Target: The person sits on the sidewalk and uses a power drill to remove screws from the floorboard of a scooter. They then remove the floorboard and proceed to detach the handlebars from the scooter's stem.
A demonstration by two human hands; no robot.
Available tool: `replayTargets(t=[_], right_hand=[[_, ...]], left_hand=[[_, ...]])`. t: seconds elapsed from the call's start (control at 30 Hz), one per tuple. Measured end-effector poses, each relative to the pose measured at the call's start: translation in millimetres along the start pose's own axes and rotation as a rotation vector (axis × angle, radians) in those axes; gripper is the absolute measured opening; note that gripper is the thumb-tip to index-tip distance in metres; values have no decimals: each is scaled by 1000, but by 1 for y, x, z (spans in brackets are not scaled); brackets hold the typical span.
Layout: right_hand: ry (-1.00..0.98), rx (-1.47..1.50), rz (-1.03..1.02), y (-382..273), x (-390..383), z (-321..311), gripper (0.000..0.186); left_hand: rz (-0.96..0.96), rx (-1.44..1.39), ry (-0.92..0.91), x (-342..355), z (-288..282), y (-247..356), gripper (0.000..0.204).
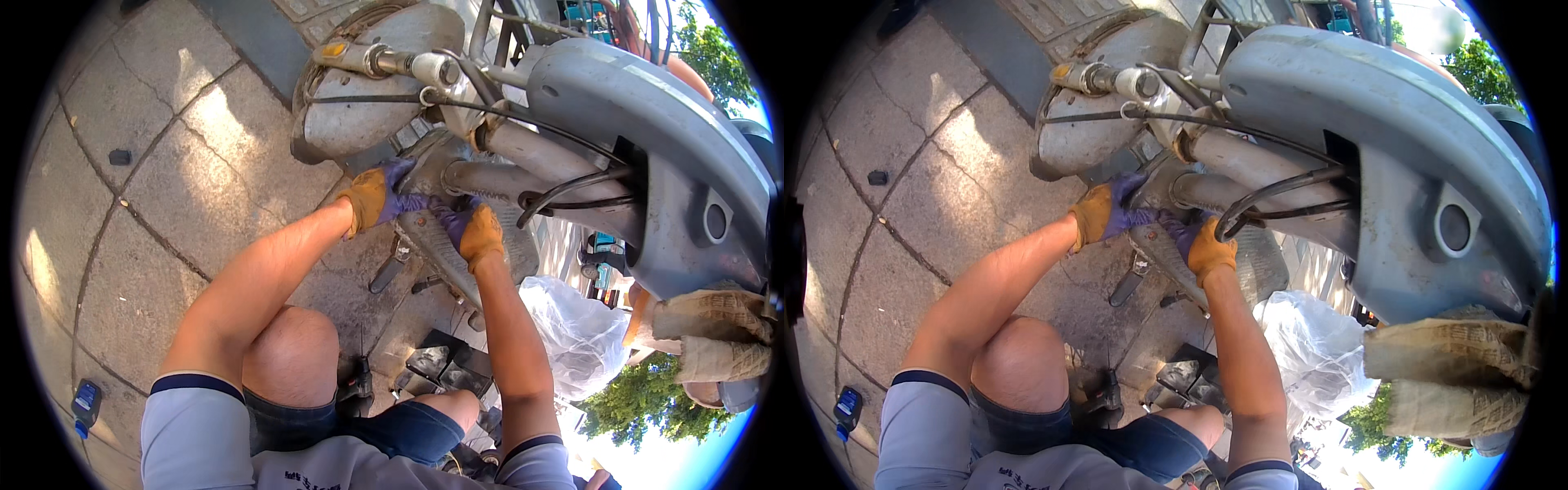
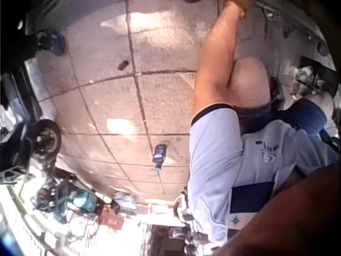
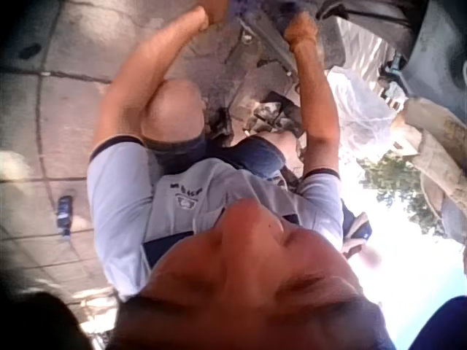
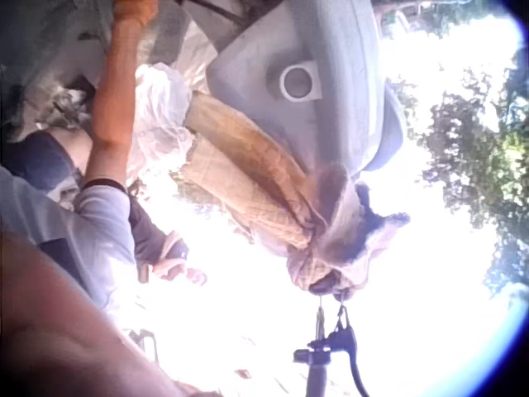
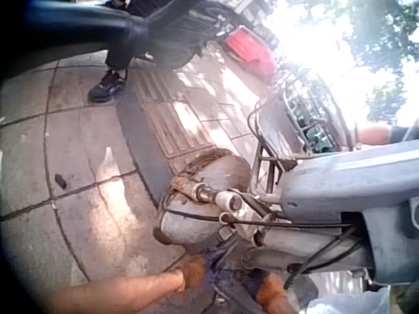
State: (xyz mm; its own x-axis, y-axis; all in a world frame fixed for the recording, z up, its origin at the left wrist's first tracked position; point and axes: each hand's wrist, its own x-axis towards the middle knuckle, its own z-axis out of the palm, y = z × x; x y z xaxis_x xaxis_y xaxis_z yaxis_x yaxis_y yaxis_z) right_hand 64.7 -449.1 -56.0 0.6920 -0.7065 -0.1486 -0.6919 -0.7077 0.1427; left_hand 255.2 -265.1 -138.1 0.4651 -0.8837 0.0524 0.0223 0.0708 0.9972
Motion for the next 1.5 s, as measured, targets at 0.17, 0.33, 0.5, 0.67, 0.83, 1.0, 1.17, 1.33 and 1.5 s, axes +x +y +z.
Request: replayTargets(t=[0.17,0.33,0.5,0.67,0.83,1.0,1.17,1.33,1.5], right_hand=[[-95,193,-72,-99,-7,-72,41],[126,607,-489,-149,-37,-75,18],[92,651,-1063,-207,-34,-113,12],[-65,499,-896,-160,27,-23,10],[28,494,-915,-188,-13,-33,12],[112,707,-633,-132,-116,-31,16],[-874,1009,708,-4,-254,115,43],[-1657,1184,1156,37,-398,215,45],[-1313,1763,1414,-13,-451,291,43]], left_hand=[[-36,221,54,-3,-10,-8,87],[-41,287,87,-12,19,-63,104],[61,237,54,-11,21,-83,69],[4,353,-74,-15,26,-78,46],[-34,98,114,-9,32,-123,76],[12,346,81,-31,-10,-11,108],[44,442,91,-27,0,-6,106],[107,357,137,-28,0,-10,82],[49,345,266,-13,12,-7,59]])
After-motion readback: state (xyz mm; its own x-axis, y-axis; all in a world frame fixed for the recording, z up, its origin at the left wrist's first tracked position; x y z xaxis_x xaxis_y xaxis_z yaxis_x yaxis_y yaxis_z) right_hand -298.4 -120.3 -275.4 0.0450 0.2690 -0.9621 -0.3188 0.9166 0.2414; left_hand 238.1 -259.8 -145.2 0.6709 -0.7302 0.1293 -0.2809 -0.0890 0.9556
